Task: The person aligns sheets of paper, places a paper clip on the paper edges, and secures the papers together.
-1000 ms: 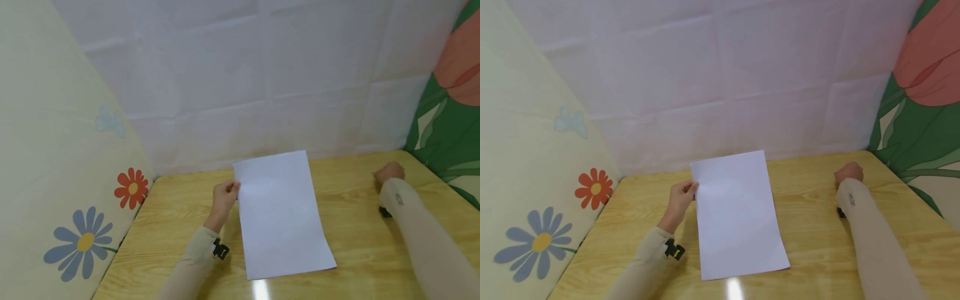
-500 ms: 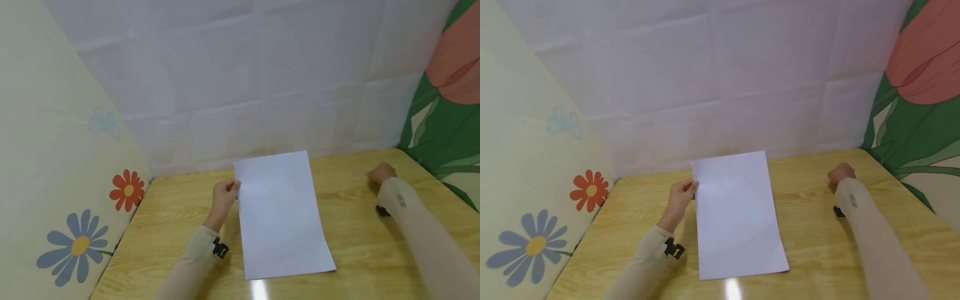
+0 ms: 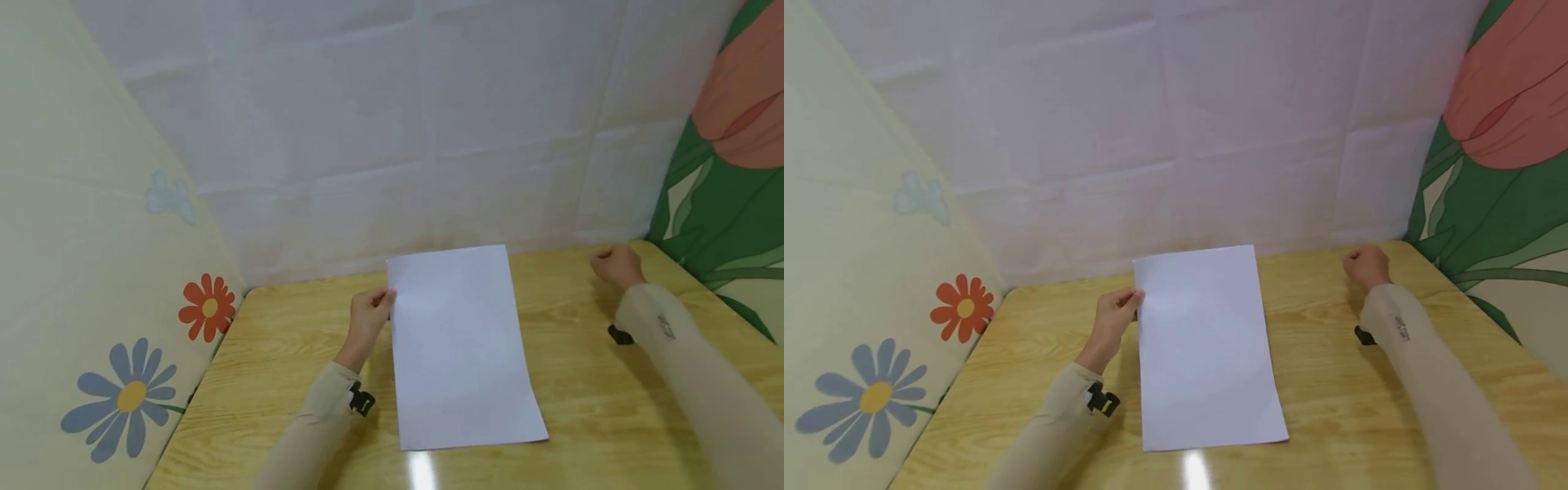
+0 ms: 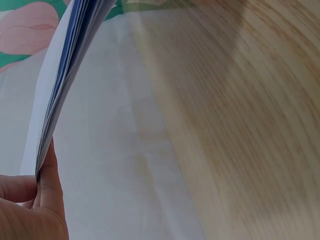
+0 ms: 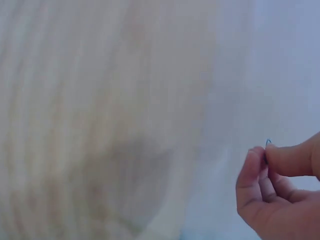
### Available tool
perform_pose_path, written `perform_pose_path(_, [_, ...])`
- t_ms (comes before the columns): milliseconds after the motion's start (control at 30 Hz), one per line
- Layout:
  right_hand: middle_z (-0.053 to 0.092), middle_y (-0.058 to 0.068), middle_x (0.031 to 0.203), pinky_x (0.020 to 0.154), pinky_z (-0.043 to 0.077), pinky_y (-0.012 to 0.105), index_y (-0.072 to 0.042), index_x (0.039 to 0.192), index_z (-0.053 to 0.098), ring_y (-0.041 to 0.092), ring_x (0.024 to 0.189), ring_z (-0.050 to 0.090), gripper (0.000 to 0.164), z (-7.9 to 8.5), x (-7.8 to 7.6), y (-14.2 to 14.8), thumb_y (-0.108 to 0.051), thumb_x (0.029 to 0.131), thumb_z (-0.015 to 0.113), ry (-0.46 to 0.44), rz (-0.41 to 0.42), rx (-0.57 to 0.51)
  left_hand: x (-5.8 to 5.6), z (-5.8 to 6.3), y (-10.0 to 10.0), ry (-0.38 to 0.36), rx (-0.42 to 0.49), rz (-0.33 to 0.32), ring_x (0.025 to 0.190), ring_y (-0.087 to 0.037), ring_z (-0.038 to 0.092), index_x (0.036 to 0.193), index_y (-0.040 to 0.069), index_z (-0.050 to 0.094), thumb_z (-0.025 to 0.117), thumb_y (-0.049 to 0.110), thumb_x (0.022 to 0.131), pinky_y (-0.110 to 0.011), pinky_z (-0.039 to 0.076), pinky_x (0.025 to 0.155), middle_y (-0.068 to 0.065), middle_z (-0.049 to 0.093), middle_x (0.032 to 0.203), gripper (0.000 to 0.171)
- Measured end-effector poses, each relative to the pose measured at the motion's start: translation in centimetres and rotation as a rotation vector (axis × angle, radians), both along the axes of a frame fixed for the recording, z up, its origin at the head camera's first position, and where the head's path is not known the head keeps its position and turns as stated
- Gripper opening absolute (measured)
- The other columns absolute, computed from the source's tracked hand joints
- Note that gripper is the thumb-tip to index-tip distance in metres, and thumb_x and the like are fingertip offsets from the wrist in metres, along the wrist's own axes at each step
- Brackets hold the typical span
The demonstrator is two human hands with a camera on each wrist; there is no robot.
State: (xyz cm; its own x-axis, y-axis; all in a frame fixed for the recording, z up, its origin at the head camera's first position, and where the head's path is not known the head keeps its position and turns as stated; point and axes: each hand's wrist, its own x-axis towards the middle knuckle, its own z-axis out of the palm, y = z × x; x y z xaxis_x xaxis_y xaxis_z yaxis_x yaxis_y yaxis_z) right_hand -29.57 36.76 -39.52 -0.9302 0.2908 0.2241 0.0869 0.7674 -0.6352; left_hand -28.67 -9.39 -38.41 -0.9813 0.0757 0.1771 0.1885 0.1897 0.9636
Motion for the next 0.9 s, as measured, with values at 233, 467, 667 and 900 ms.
perform_pose_path(233, [0.06, 0.031, 0.098, 0.065, 0.041, 0.029, 0.014, 0.103, 0.062, 0.032, 0.082, 0.054, 0.027, 2.4, 0.3, -3.4, -0.01, 0.092, 0.054, 0.132, -0.016, -0.041, 0.0, -0.2, -0.1, 0.005, 0.006, 0.006, 0.067, -0.01, 0.052, 0.103, -0.006, 0.071, 0.062, 0.01, 0.094, -0.024, 0.049, 0.062, -0.012, 0.068, 0.087, 0.02])
perform_pose_path(467, [0.059, 0.027, 0.104, 0.059, 0.041, 0.013, 0.01, 0.111, 0.059, 0.004, 0.074, 0.05, 0.028, 4.5, 1.1, -6.0, -0.013, 0.096, 0.054, 0.165, 0.008, -0.135, 0.1, -0.2, -0.2, 0.028, 0.027, -0.003, 0.06, -0.009, 0.049, 0.1, -0.006, 0.071, 0.062, 0.01, 0.094, -0.024, 0.046, 0.058, -0.008, 0.065, 0.076, 0.02])
perform_pose_path(667, [0.062, 0.025, 0.1, 0.059, 0.042, 0.01, 0.009, 0.11, 0.061, -0.009, 0.068, 0.047, 0.028, 5.5, 1.5, -8.2, -0.015, 0.097, 0.056, 0.261, 0.042, -0.167, 0.0, -0.4, -0.2, 0.057, 0.028, -0.013, 0.055, -0.009, 0.046, 0.096, -0.009, 0.071, 0.061, 0.01, 0.094, -0.024, 0.043, 0.054, -0.007, 0.058, 0.066, 0.021])
perform_pose_path(900, [0.063, 0.02, 0.094, 0.062, 0.043, 0.009, 0.009, 0.103, 0.064, -0.006, 0.07, 0.051, 0.021, 6.8, 1.7, -11.8, -0.01, 0.095, 0.061, 0.435, 0.087, -0.2, 0.1, -0.2, 0.0, 0.082, 0.017, 0.009, 0.058, -0.009, 0.048, 0.095, -0.007, 0.072, 0.063, 0.009, 0.093, -0.022, 0.045, 0.054, -0.007, 0.061, 0.07, 0.018])
